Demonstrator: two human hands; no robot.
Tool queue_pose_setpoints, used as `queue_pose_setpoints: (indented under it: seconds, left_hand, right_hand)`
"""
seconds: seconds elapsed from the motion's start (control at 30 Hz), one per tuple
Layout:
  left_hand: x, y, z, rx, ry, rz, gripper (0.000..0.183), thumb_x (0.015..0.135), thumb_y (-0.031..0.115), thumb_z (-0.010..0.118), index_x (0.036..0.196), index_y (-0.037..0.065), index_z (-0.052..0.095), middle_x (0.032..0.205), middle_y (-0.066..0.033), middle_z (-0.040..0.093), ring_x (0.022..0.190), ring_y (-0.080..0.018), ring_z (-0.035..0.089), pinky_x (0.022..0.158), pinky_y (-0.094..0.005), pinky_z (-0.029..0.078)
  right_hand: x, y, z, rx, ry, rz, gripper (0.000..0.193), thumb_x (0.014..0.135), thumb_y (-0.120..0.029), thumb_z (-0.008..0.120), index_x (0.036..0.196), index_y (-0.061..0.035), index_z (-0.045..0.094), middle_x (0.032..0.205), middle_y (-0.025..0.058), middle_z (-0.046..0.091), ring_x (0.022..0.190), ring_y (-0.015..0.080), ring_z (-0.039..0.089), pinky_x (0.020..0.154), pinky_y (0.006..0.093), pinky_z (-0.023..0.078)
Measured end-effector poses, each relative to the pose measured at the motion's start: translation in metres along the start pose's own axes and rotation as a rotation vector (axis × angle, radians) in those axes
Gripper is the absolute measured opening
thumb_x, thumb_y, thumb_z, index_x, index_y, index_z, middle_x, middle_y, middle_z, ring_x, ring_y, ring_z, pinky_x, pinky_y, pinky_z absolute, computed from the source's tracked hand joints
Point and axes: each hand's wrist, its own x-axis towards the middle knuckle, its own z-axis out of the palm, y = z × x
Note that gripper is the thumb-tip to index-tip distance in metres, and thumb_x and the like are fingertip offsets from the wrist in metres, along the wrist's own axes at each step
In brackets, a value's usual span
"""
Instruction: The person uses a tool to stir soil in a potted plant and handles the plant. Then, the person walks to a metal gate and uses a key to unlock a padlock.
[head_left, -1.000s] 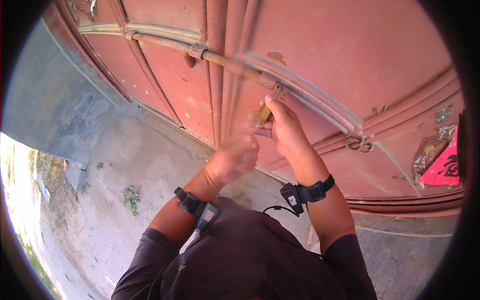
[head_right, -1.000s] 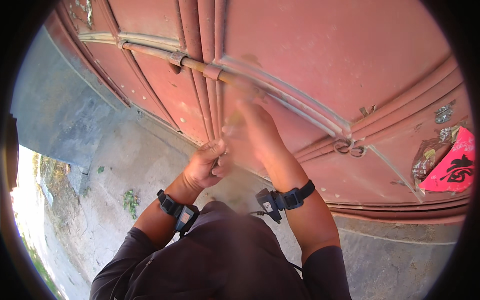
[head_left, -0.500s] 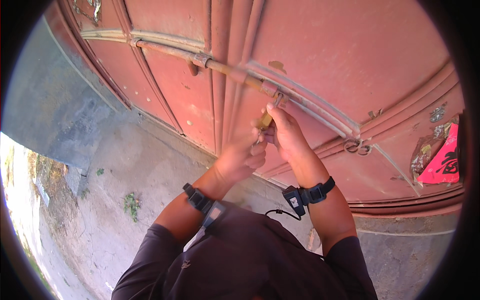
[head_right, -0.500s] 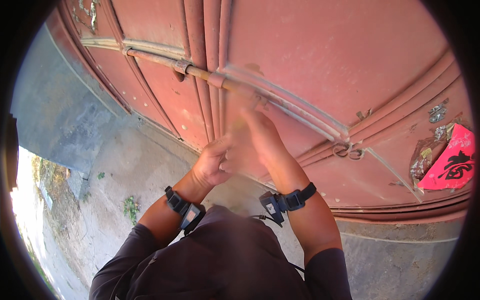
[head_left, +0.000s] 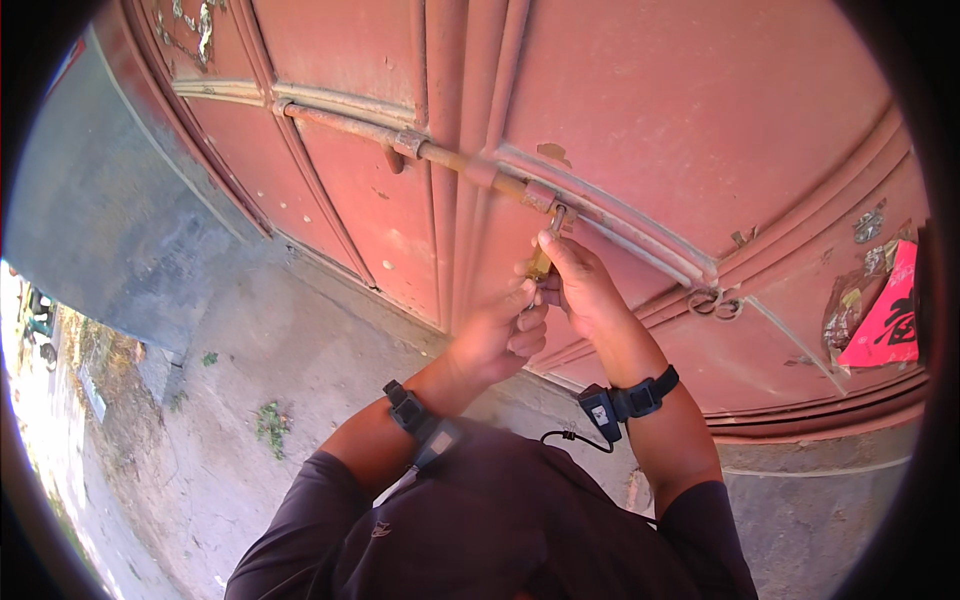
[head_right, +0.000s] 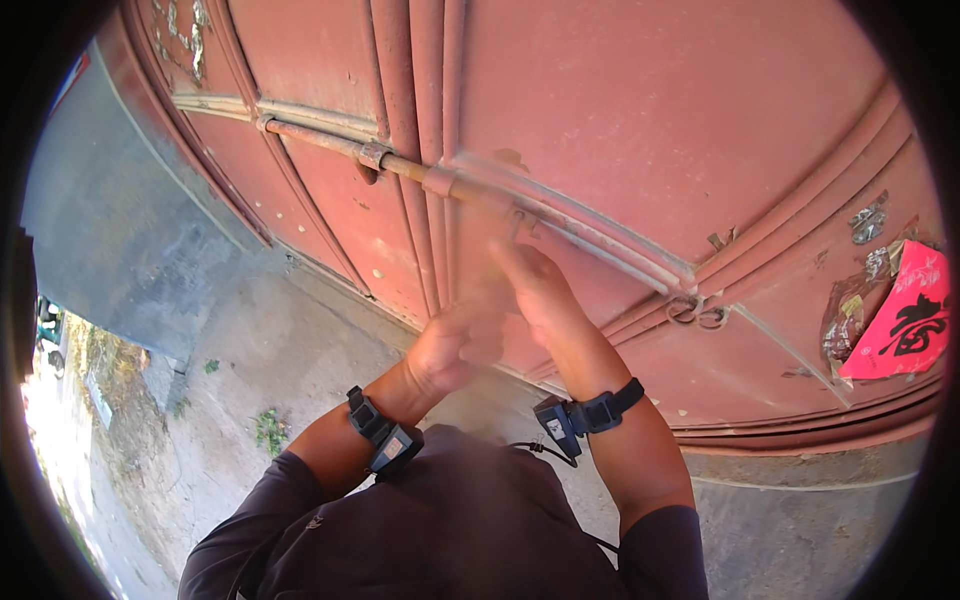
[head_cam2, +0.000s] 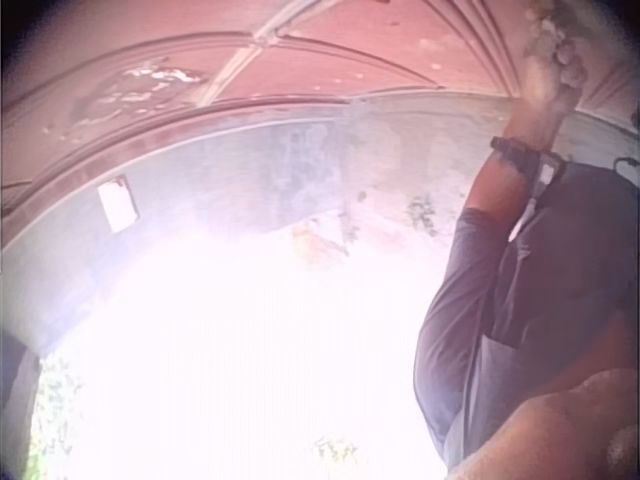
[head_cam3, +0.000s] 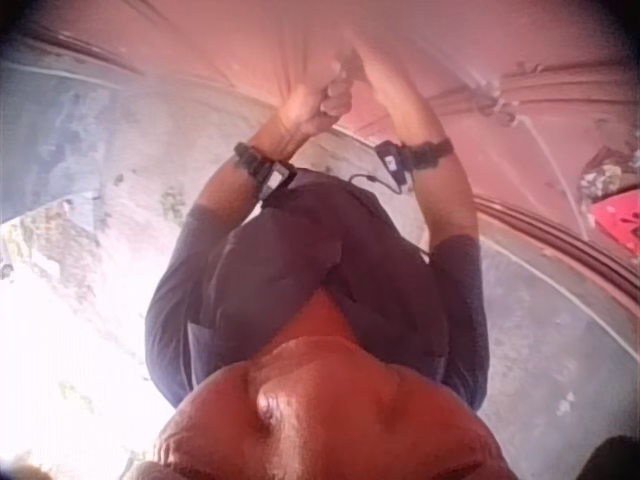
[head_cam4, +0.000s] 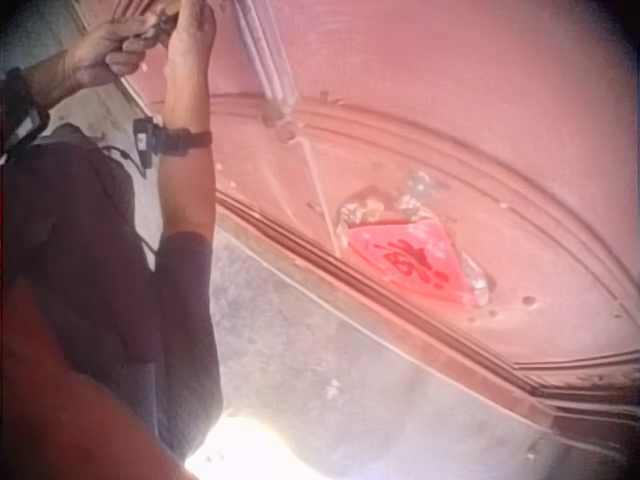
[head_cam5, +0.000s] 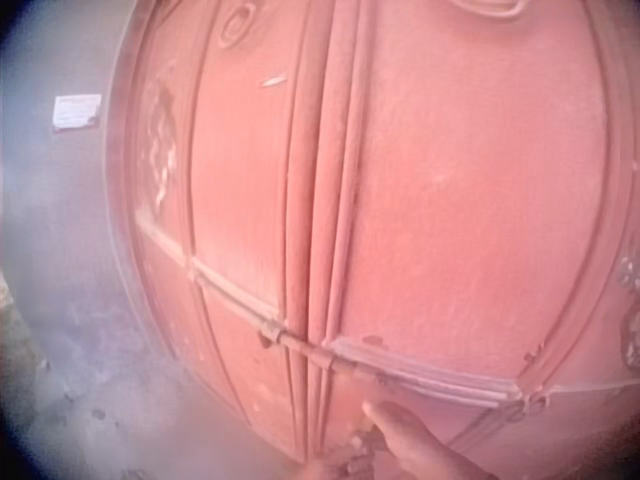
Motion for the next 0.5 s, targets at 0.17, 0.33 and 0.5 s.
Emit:
queue_pose_setpoints:
  seconds: [0.17, 0.33, 0.5]
  left_hand:
    - [0.0015, -0.0035, -0.0028, 0.098, 0.028, 0.094, 0.019, 0.095, 0.030, 0.050, 0.085, 0.013, 0.048, 0.063, 0.0039, 0.040, 0.046, -0.0048, 0.030, 0.041, -0.0199, 0.024]
    - [-0.0010, -0.0035, -0.0050, -0.203, -0.173, 0.011, 0.020, 0.096, 0.030, 0.047, 0.085, 0.012, 0.047, 0.061, 0.0045, 0.037, 0.045, -0.0043, 0.029, 0.040, -0.0194, 0.024]
    - [0.0072, -0.0059, -0.0030, 0.209, 0.059, 0.165, 0.021, 0.096, 0.030, 0.046, 0.086, 0.012, 0.047, 0.062, 0.0042, 0.037, 0.045, -0.0053, 0.028, 0.040, -0.0205, 0.023]
  right_hand:
    - [0.0022, 0.0062, -0.0004, 0.009, 0.002, -0.017, 0.030, 0.090, -0.039, 0.058, 0.097, -0.0101, 0.055, 0.084, 0.0089, 0.064, 0.072, 0.0151, 0.062, 0.065, 0.0309, 0.052]
    - [0.0033, 0.0071, -0.0007, 0.012, -0.034, -0.020, 0.029, 0.090, -0.039, 0.057, 0.095, -0.0106, 0.055, 0.083, 0.0086, 0.064, 0.073, 0.0156, 0.062, 0.066, 0.0317, 0.052]
    - [0.0047, 0.0050, -0.0029, 0.000, 0.003, -0.028, 0.031, 0.089, -0.040, 0.059, 0.095, -0.0102, 0.055, 0.083, 0.0086, 0.064, 0.074, 0.0176, 0.062, 0.067, 0.0324, 0.052]
